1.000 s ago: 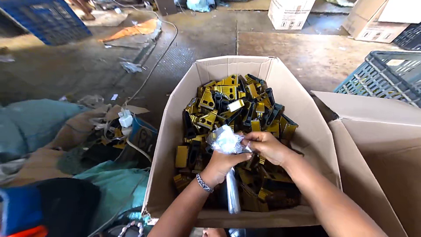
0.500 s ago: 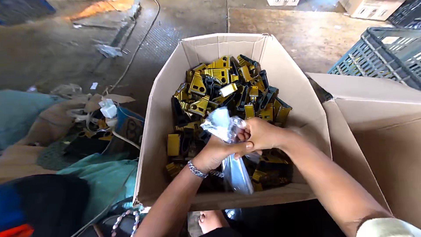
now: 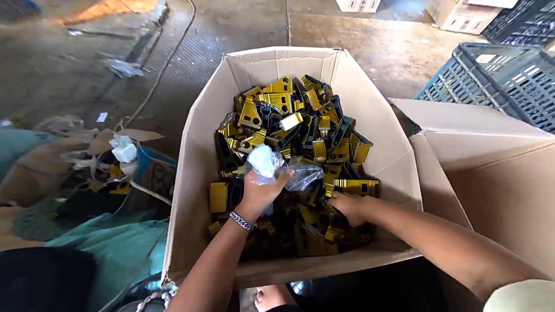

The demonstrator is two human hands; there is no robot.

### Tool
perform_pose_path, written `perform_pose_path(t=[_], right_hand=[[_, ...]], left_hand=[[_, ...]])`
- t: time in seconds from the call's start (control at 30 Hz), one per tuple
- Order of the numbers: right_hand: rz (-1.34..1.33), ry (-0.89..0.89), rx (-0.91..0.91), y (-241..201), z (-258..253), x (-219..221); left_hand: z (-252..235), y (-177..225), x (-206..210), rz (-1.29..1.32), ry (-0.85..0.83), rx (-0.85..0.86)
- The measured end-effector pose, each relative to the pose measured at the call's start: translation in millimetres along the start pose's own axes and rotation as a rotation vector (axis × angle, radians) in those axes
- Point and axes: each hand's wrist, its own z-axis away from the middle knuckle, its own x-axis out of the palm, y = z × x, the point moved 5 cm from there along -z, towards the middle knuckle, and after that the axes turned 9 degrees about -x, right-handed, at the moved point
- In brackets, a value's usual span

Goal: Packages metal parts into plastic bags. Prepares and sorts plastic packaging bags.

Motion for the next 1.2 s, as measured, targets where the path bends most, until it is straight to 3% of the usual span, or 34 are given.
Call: perform_pose_path(t=[0.1,0.2,0.27,0.33,0.4,0.47,0.57,0.63,0.73,0.8,0.97,1.1,1.2], right_hand=[[-0.048,0.128,-0.114,0,3,-18],[-0.283,0.439,-0.019,1,35,-46],[-0.610,0.768,-0.061,-5,71,-70],[-1.083,1.010,-0.218,-7,97,-83],[-1.516,1.068,-0.382,-7,100,-90],[-1.775,1.080,-0.474,-12,94,-98],[-1.604,0.897,-0.748,-29,88,-105],[-1.243,0.891,-0.578,-40,88,-112],[-0.891,0.660,-0.251,-55,68,-119],[-0.859,0.736,-0.207,-56,52,-120],[-1.086,0.775,-0.381,-56,61,-119],[-0.851,0.653,-0.332,-56,51,-131],[-0.828,0.809,-0.330,-51,48,-135]], left_hand=[[-4,-2,-9,0.008,0.056,-0.018],[-5,-4,-17,-0.083,0.111,-0.116],[-8,-2,-22,-0.167,0.126,-0.101],[-8,-1,-21,-0.200,0.140,-0.056],[-6,-2,-17,-0.204,0.132,-0.037],[-6,-2,-14,-0.214,0.129,-0.012],[-5,-1,-13,-0.158,0.166,0.016],[-2,-1,-11,-0.033,0.123,-0.036],[2,0,0,0.213,-0.024,-0.134],[2,6,4,0.307,-0.051,-0.169],[-4,10,-12,0.349,-0.035,-0.192],[6,21,-1,0.327,-0.160,-0.166],[5,23,-4,0.379,-0.119,-0.170]])
